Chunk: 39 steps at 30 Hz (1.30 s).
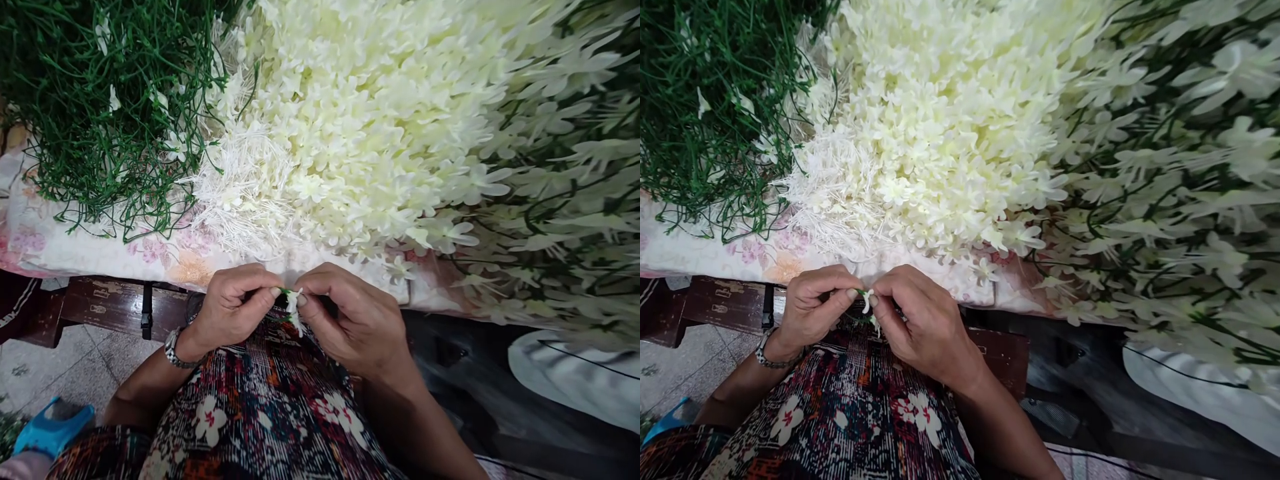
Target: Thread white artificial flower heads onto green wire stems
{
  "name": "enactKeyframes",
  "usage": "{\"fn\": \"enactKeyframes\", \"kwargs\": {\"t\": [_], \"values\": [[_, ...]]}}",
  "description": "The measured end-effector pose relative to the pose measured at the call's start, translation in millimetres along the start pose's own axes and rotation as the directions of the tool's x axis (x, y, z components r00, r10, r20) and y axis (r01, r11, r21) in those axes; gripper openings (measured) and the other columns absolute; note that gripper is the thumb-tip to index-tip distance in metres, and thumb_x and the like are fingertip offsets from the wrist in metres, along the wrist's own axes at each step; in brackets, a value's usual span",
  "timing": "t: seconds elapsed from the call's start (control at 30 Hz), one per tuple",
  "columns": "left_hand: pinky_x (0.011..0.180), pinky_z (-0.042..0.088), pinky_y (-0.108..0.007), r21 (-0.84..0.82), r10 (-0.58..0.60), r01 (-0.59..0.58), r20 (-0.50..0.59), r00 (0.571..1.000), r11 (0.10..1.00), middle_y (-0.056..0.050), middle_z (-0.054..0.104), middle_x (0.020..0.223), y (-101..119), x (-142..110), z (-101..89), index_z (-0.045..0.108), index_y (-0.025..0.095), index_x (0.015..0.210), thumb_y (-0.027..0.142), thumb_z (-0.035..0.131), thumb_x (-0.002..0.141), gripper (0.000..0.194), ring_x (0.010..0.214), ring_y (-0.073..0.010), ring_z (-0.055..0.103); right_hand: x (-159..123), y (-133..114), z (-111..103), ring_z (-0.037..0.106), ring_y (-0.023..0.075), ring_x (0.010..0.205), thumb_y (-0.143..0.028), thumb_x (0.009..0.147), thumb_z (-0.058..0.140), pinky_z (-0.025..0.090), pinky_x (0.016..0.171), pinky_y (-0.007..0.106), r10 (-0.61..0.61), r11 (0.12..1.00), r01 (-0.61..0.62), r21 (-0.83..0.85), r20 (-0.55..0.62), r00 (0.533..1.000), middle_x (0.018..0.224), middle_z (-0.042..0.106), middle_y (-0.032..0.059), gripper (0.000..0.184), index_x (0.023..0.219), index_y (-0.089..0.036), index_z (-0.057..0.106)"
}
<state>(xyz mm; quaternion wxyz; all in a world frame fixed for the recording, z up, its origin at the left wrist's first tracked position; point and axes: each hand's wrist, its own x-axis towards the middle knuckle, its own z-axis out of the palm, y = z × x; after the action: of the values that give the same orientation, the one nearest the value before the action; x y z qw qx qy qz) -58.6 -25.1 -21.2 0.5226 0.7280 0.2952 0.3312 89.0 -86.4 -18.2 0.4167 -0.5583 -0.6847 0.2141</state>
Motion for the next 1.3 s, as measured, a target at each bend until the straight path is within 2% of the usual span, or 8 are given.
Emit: {"fn": "enactKeyframes", "kwargs": {"t": [0.23, 0.5, 0.6, 0.77, 0.9, 1.1, 1.3], "values": [[0.047, 0.032, -0.018, 0.001, -0.003, 0.003, 0.018, 1.000, 1.000, 0.003, 0.044, 0.053, -1, 2, -0.2, 0.059, 0.012, 0.070, 0.009, 0.050, 0.075, 0.010, 0.050, -0.0047, 0.039, -2, 3, 2, 0.048, 0.0078, 0.062, -0.009, 0.073, 0.050, 0.040, 0.056, 0.020, 0.053, 0.999, -0.053, 0.013, 0.013, 0.999, 0.068, 0.052, 0.0001, 0.009, 0.078, -0.017, 0.049], [0.049, 0.035, -0.019, -0.046, -0.087, 0.087, 0.006, 0.996, 0.995, 0.002, 0.047, 0.054, 0, 4, 0.4, 0.060, 0.012, 0.068, 0.013, 0.051, 0.075, 0.012, 0.051, -0.0056, 0.041, 0, 2, 6, 0.049, 0.0076, 0.061, -0.010, 0.074, 0.049, 0.040, 0.055, 0.020, 0.053, 0.998, -0.053, -0.025, -0.023, 0.998, 0.065, 0.052, -0.0009, 0.008, 0.076, -0.017, 0.049], [0.050, 0.037, -0.019, -0.149, -0.186, 0.183, -0.004, 0.983, 0.972, 0.001, 0.051, 0.057, -1, 2, -0.2, 0.061, 0.013, 0.070, 0.017, 0.051, 0.075, 0.011, 0.053, -0.0061, 0.044, 2, -1, 6, 0.050, 0.0082, 0.063, -0.009, 0.073, 0.051, 0.041, 0.056, 0.021, 0.024, 0.998, -0.027, -0.052, -0.056, 0.998, 0.068, 0.053, -0.0004, 0.010, 0.079, -0.017, 0.049], [0.044, 0.035, -0.016, -0.447, -0.331, 0.276, -0.050, 0.942, 0.851, 0.002, 0.051, 0.055, -4, -2, -1.7, 0.062, 0.015, 0.072, 0.022, 0.056, 0.074, 0.009, 0.049, -0.0046, 0.043, 10, -5, 10, 0.052, 0.0118, 0.071, -0.010, 0.070, 0.055, 0.044, 0.063, 0.025, -0.119, 0.978, 0.089, -0.190, -0.153, 0.981, 0.078, 0.055, 0.0035, 0.026, 0.095, -0.016, 0.046], [0.040, 0.034, -0.015, -0.516, -0.398, 0.305, -0.077, 0.914, 0.800, 0.002, 0.051, 0.052, -4, -2, -2.2, 0.062, 0.015, 0.070, 0.027, 0.059, 0.071, 0.012, 0.047, -0.0050, 0.044, 14, -5, 13, 0.053, 0.0132, 0.072, -0.013, 0.069, 0.057, 0.045, 0.061, 0.026, -0.182, 0.949, 0.118, -0.293, -0.201, 0.963, 0.076, 0.054, 0.0029, 0.026, 0.092, -0.018, 0.046], [0.039, 0.034, -0.014, -0.542, -0.403, 0.284, -0.112, 0.908, 0.791, 0.002, 0.054, 0.052, -4, -3, -1.4, 0.062, 0.016, 0.072, 0.024, 0.059, 0.072, 0.009, 0.046, -0.0046, 0.047, 18, -6, 14, 0.052, 0.0125, 0.067, -0.009, 0.068, 0.057, 0.046, 0.057, 0.026, -0.215, 0.948, 0.159, -0.275, -0.187, 0.959, 0.070, 0.054, 0.0024, 0.019, 0.083, -0.018, 0.049], [0.041, 0.034, -0.013, -0.512, -0.341, 0.231, -0.131, 0.931, 0.828, 0.002, 0.052, 0.053, -7, -4, 0.4, 0.063, 0.016, 0.074, 0.021, 0.057, 0.074, 0.008, 0.047, -0.0035, 0.044, 20, -7, 14, 0.052, 0.0122, 0.066, -0.006, 0.069, 0.054, 0.047, 0.057, 0.025, -0.222, 0.954, 0.175, -0.244, -0.180, 0.958, 0.068, 0.055, 0.0032, 0.016, 0.081, -0.016, 0.050]]}}
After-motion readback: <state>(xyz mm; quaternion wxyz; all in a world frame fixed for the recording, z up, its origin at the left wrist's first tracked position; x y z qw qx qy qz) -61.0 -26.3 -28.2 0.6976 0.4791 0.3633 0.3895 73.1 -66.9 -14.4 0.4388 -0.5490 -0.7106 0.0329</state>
